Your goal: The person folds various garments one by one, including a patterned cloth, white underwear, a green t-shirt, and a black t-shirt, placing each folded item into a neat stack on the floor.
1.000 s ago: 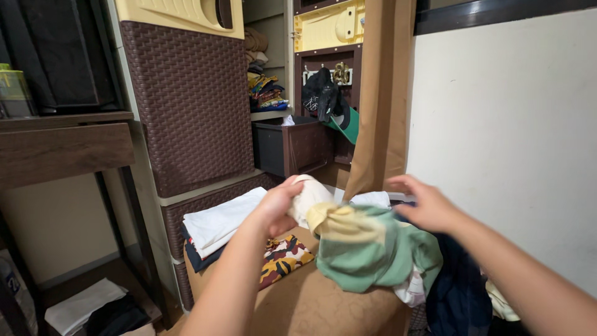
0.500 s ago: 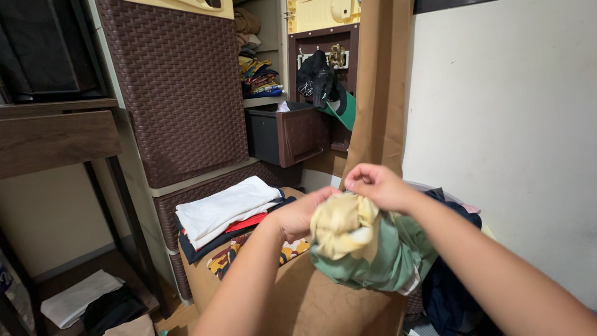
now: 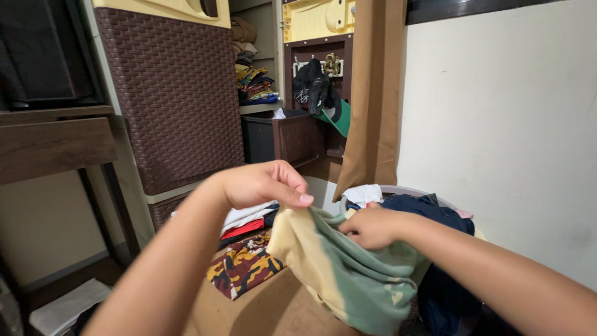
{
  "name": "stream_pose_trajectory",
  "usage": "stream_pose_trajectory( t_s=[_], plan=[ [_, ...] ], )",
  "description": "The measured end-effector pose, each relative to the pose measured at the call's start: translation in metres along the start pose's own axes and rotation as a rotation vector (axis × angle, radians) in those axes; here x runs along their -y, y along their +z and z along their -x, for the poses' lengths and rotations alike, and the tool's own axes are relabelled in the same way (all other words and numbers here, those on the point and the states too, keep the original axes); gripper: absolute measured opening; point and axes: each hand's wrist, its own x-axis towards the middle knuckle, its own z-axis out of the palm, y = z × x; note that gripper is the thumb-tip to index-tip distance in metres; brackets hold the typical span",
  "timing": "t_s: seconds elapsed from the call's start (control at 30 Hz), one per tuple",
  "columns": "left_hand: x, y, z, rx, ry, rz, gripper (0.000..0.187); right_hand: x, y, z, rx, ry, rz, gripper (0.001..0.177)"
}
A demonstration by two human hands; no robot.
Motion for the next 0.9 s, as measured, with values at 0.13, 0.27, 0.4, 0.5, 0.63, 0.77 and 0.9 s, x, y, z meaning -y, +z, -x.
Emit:
stream_pose_trajectory(
  t_s=[0.13,0.27,0.4,0.5,0.63,0.77,0.9],
  plan=[
    [-0.042,0.006,0.034,-0.167,-0.146,-0.355,0.050,-0.023,-0.001,-0.011,0.000,0.204,0.501,0.042],
    [-0.052,0.012,0.053,-0.349,-0.923,-1.268,0.044,-0.079,-0.049,-0.024,0.001,0.377,0.449,0.047],
    [-0.059,-0.031,0.054,-0.514,-0.709,-1.141,0.040,-0.100,-0.180,-0.014,0.066,0.304,0.325,0.069],
    [-0.113,-0.122,0.051,-1.078,-0.623,-1.147,0.047,-0.079,-0.324,0.055,-0.559,0.764,0.685,0.087],
    [-0.176,-0.180,0.033,-1.268,0.011,-1.025,0.049,-0.028,-0.391,0.117,-0.929,0.505,0.757,0.078],
    [-0.175,-0.162,0.018,-1.209,0.049,-0.650,0.061,-0.022,-0.342,0.130,-0.561,0.219,0.054,0.044],
    [-0.162,-0.163,0.044,-1.263,-0.071,-1.030,0.033,-0.050,-0.334,0.164,-0.765,0.268,-0.234,0.049]
  ],
)
